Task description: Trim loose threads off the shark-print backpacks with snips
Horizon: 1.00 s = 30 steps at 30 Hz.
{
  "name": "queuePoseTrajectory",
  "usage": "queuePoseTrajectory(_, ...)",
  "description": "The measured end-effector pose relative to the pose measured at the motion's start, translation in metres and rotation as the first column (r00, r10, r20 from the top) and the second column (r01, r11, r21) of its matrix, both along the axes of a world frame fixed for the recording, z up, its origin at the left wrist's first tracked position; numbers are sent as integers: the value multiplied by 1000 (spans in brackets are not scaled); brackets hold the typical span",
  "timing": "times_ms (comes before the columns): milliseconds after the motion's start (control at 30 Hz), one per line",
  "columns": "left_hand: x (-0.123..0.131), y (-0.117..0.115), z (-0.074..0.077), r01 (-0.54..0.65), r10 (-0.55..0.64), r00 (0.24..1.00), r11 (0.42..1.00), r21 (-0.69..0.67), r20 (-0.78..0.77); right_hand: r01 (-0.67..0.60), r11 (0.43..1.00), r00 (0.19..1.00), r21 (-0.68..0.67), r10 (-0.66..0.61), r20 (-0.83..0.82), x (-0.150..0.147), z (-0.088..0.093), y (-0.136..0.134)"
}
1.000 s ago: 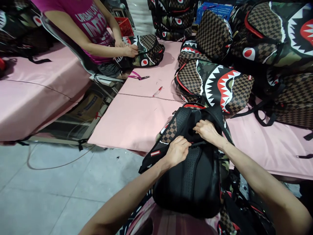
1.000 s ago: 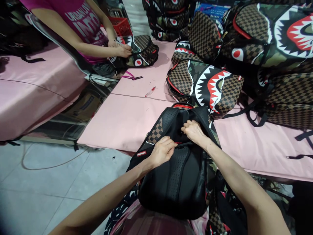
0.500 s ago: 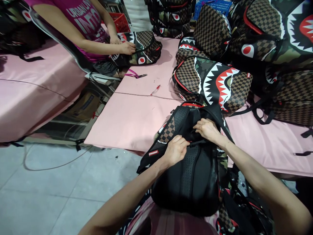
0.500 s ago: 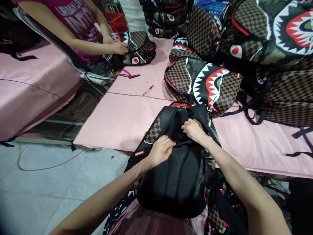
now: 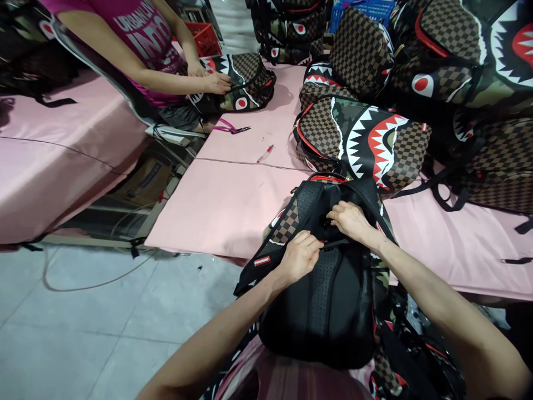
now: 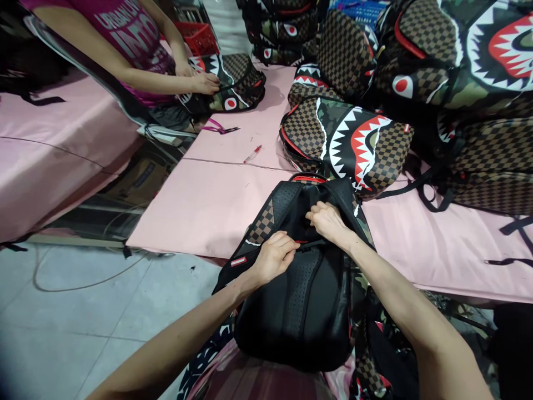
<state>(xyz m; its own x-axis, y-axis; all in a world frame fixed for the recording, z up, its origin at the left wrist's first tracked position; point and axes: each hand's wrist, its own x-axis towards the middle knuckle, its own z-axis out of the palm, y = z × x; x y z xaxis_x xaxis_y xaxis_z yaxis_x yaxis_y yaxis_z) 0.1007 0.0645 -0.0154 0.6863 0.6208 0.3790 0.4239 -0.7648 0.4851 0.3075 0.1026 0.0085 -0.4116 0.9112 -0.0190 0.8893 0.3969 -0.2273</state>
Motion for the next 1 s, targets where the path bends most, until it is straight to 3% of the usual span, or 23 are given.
queuePoseTrajectory(133,5,0,0,-61,62,998,998,13,-28,107,994,987,5,-106,-121,1,6,-4)
queuePoseTrajectory(200,12,6,2,-122,123,990,992,19,-64,239,971,929,-4,-230,-290,6,14,-11)
queuePoseTrajectory(267,22,19,3,-182,180,979,983,-18,-91,330,934,735,-136,-345,-584,13,23,-28)
queuePoseTrajectory(333,35,38,1,-253,243,965,961,-114,-94,320,896,422,-308,-426,-800,19,26,-54)
queuePoseTrajectory(400,50,58,-3,-315,303,949,926,-209,-90,332,849,141,-410,-474,-869,21,24,-91)
queuePoseTrajectory(467,63,75,-4,-341,330,940,904,-259,-88,386,777,-88,-497,-506,-858,19,15,-135)
queuePoseTrajectory(500,68,82,-3,-340,330,940,899,-276,-84,399,743,-162,-538,-520,-838,17,10,-159)
queuePoseTrajectory(567,71,93,5,-322,318,946,892,-318,-66,418,683,-230,-599,-559,-797,11,-2,-206)
queuePoseTrajectory(667,57,90,22,-244,255,967,894,-375,-20,472,615,-222,-632,-611,-760,1,-17,-267)
queuePoseTrajectory(733,34,66,25,-134,148,989,921,-367,9,527,572,-206,-629,-632,-748,-7,-26,-295)
queuePoseTrajectory(833,-20,-14,7,109,-133,985,973,-204,-108,573,536,-192,-620,-647,-737,-22,-39,-321)
queuePoseTrajectory(900,-64,-85,-13,287,-308,907,951,-113,-287,572,546,-158,-613,-659,-735,-33,-48,-333)
queuePoseTrajectory(1000,-126,-171,-33,526,-510,780,848,-62,-362,580,550,-54,-601,-711,-701,-51,-61,-350)
